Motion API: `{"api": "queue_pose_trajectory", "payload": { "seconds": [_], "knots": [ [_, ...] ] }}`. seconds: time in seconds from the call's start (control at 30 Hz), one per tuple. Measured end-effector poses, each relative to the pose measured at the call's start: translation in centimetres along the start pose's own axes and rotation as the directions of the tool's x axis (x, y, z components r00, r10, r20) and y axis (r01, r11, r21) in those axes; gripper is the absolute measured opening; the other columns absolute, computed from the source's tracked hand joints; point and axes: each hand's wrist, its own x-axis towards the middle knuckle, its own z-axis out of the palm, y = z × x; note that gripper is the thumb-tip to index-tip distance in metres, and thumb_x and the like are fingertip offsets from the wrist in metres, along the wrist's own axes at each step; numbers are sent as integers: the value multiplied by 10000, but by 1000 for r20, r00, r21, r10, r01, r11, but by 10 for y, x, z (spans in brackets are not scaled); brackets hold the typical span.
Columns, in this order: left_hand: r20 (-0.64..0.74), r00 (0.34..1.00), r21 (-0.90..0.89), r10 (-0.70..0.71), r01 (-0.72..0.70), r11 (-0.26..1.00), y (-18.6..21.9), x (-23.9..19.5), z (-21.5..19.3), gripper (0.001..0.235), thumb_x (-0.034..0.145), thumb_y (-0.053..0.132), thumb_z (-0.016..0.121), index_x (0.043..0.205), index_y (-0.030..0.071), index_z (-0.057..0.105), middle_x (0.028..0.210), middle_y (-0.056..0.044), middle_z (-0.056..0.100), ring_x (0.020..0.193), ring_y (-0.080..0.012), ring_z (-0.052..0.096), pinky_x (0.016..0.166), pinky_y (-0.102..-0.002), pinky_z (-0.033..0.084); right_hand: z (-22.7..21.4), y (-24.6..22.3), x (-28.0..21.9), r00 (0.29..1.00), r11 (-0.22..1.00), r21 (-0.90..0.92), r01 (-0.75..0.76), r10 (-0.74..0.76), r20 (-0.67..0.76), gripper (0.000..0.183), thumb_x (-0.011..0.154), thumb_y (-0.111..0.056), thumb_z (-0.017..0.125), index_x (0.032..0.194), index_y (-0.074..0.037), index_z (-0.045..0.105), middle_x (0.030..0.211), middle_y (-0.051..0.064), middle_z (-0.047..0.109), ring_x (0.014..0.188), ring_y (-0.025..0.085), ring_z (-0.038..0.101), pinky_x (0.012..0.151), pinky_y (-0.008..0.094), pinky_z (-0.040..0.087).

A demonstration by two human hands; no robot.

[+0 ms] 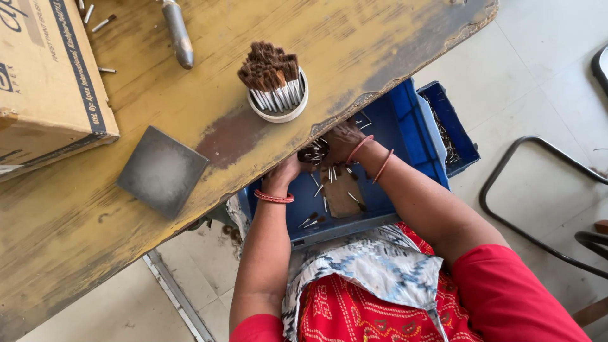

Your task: The person sits at a workbench with a blue bin of brush components and assembles brushes by hand, picking metal ferrules with bristles from the bin, fitting them together, and placing finished brushes upright into a white cup on the table. Near the end they handle and press a clump of loose bristles over the bin.

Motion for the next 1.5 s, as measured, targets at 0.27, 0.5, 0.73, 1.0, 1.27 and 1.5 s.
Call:
{"api": "queue_pose_trajectory", "payload": {
  "seconds": [0.27,0.5,0.73,1.0,1.27,1.5],
  "knots": [
    [-89,985,322,151,-115,940,-51,-10,55,747,758,134,868,1447,80,585,1427,-185,603,1309,-392,556,1123,-481,442,72,12,13,986,996,34,82,-76,-146,766,636,-284,855,1327,-58,614,1388,241,566,1239,455,536,988,478,487],
    [-117,983,-57,-139,133,989,-3,-5,47,565,882,183,753,1399,38,578,1398,-205,607,1309,-368,551,1114,-457,424,84,41,9,964,959,267,90,-17,-265,570,811,-256,788,1308,-27,629,1263,229,679,1167,395,654,972,435,557],
    [319,899,-913,-298,376,157,51,-14,30,854,904,468,760,1567,85,383,1587,-70,454,1429,-181,424,1149,-361,347,37,0,-40,939,790,592,160,63,-339,797,773,-226,796,1469,-15,471,1428,299,518,1341,440,483,1104,445,418],
    [239,896,-942,-373,307,134,54,-11,23,659,820,321,839,1359,34,591,1301,-117,648,1159,-224,609,925,-374,515,6,-20,-84,905,838,518,172,73,-418,599,855,-279,838,1382,-77,638,1475,232,519,1369,376,519,1122,437,457],
    [133,970,-504,204,-111,856,49,-16,34,614,726,190,897,1261,19,651,1073,-98,732,964,-201,700,813,-352,557,-25,-16,-96,873,773,501,390,-137,-468,479,797,-189,874,1248,-90,744,1266,157,659,1232,328,601,1040,418,497],
    [540,837,-806,-94,546,231,53,-15,30,400,859,259,842,1171,64,684,957,-30,714,793,-134,663,635,-291,547,-20,-26,-96,688,814,545,201,279,-670,190,856,-78,781,1042,-116,787,1093,83,741,1000,246,732,852,346,595]
  ]
}}
